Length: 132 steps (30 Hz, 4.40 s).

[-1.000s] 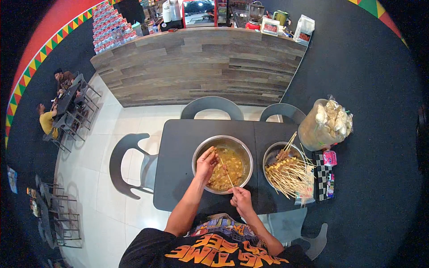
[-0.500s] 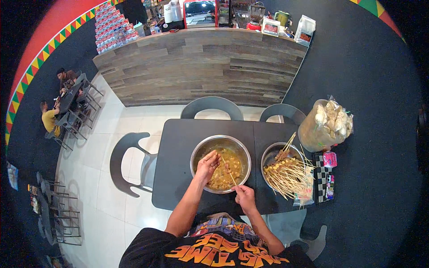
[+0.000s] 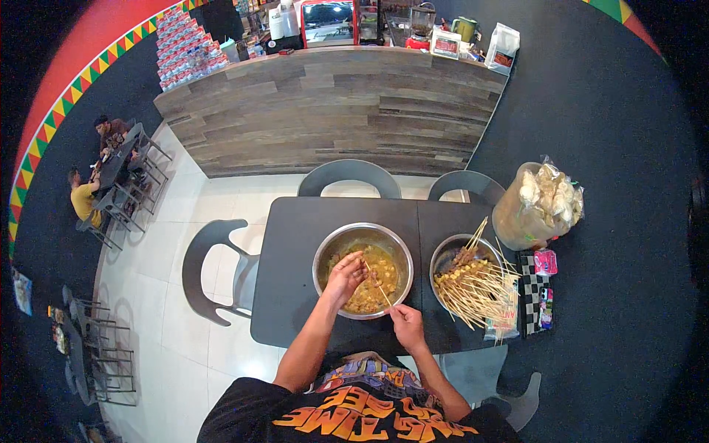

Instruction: Skewering small pieces of meat from a bowl of liquid onto bamboo skewers.

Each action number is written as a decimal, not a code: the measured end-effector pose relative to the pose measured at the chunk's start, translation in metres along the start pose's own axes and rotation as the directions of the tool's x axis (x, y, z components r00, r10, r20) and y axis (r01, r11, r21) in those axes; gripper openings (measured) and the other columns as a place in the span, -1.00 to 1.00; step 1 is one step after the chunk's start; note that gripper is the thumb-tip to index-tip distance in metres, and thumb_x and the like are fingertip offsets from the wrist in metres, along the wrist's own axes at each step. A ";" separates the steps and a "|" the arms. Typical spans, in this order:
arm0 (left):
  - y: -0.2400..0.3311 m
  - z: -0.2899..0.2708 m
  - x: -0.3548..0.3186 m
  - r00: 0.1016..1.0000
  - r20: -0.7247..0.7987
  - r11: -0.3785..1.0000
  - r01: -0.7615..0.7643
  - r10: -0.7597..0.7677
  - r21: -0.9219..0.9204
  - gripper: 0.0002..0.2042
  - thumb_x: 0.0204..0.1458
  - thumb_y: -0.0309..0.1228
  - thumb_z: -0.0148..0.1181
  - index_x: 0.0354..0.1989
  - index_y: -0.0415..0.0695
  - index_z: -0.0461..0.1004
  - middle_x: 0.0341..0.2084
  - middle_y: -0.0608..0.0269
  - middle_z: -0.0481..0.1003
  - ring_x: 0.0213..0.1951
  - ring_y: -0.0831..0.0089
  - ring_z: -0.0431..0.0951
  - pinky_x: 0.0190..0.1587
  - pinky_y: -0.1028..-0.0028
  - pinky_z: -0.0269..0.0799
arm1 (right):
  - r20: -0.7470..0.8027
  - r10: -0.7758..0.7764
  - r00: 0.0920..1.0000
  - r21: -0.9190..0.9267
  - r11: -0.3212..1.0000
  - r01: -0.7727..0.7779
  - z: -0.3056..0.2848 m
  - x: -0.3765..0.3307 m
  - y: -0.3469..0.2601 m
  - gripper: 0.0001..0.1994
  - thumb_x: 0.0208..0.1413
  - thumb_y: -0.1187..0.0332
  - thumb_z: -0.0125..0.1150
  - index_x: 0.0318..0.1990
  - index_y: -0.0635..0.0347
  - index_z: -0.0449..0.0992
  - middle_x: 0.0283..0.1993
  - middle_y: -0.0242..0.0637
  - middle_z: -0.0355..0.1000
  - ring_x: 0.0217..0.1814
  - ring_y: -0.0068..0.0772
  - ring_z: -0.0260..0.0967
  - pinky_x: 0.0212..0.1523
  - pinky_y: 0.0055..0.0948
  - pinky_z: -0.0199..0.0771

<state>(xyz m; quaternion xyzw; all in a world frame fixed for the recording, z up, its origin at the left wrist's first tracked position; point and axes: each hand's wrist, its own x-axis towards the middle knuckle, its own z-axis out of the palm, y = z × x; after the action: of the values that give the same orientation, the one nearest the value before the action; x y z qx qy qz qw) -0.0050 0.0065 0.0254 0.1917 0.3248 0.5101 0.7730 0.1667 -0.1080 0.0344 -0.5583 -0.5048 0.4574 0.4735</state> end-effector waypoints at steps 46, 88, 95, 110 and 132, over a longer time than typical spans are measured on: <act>0.005 0.015 -0.007 0.990 -0.109 0.983 0.069 -0.088 -0.173 -0.78 0.02 -0.35 0.04 -0.16 -0.10 0.34 -0.34 0.25 0.44 -0.27 0.49 0.41 -0.22 0.47 0.33 | 0.006 -0.025 1.000 -0.043 0.999 0.026 0.005 -0.008 0.001 -0.82 0.04 0.41 0.02 -0.42 0.35 0.50 -0.60 -0.40 0.35 -0.57 -0.70 0.19 -0.53 -0.61 0.20; 0.002 0.022 -0.012 0.995 0.050 0.995 0.087 -0.085 -0.039 -0.75 0.04 -0.34 0.01 -0.20 -0.26 0.40 -0.27 0.10 0.45 -0.25 0.37 0.44 -0.13 0.39 0.37 | 0.274 0.355 0.894 0.580 0.680 -0.448 0.001 -0.003 -0.016 -0.79 0.16 0.35 -0.12 -0.40 0.31 0.36 -0.80 -0.60 -0.08 -0.84 -0.74 -0.22 -0.76 -0.63 -0.16; 0.001 0.023 -0.016 0.984 -0.048 0.985 0.169 -0.171 -0.043 -0.81 0.04 -0.37 0.01 -0.25 -0.23 0.37 -0.34 0.15 0.44 -0.23 0.38 0.43 -0.13 0.38 0.39 | 0.158 0.301 0.940 0.411 0.846 -0.340 0.003 -0.001 -0.014 -0.79 0.14 0.33 -0.05 -0.39 0.30 0.39 -0.77 -0.61 -0.01 -0.81 -0.77 -0.15 -0.75 -0.66 -0.14; 0.002 0.037 -0.015 0.987 -0.122 0.994 -0.106 0.108 0.022 -0.76 -0.03 -0.58 0.07 -0.14 -0.26 0.36 -0.34 0.18 0.45 -0.35 0.44 0.45 -0.25 0.48 0.40 | 0.183 0.319 0.930 0.449 0.815 -0.367 0.006 -0.002 -0.017 -0.80 0.14 0.38 -0.07 -0.38 0.35 0.40 -0.77 -0.58 0.02 -0.80 -0.76 -0.14 -0.74 -0.65 -0.14; 0.003 0.038 -0.011 0.960 -0.073 0.960 -0.264 0.271 0.094 -0.74 -0.03 -0.60 0.07 -0.13 -0.27 0.32 -0.44 0.16 0.45 -0.45 0.42 0.45 -0.34 0.49 0.40 | 0.179 0.321 0.930 0.495 0.788 -0.367 0.011 0.001 -0.013 -0.80 0.15 0.38 -0.08 -0.38 0.34 0.40 -0.78 -0.59 0.00 -0.82 -0.76 -0.16 -0.75 -0.64 -0.15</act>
<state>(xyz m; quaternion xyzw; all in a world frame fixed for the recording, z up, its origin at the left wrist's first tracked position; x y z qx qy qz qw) 0.0170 -0.0009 0.0578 0.2443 0.3494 0.6036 0.6738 0.1543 -0.1057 0.0453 -0.4718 -0.2718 0.6786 0.4931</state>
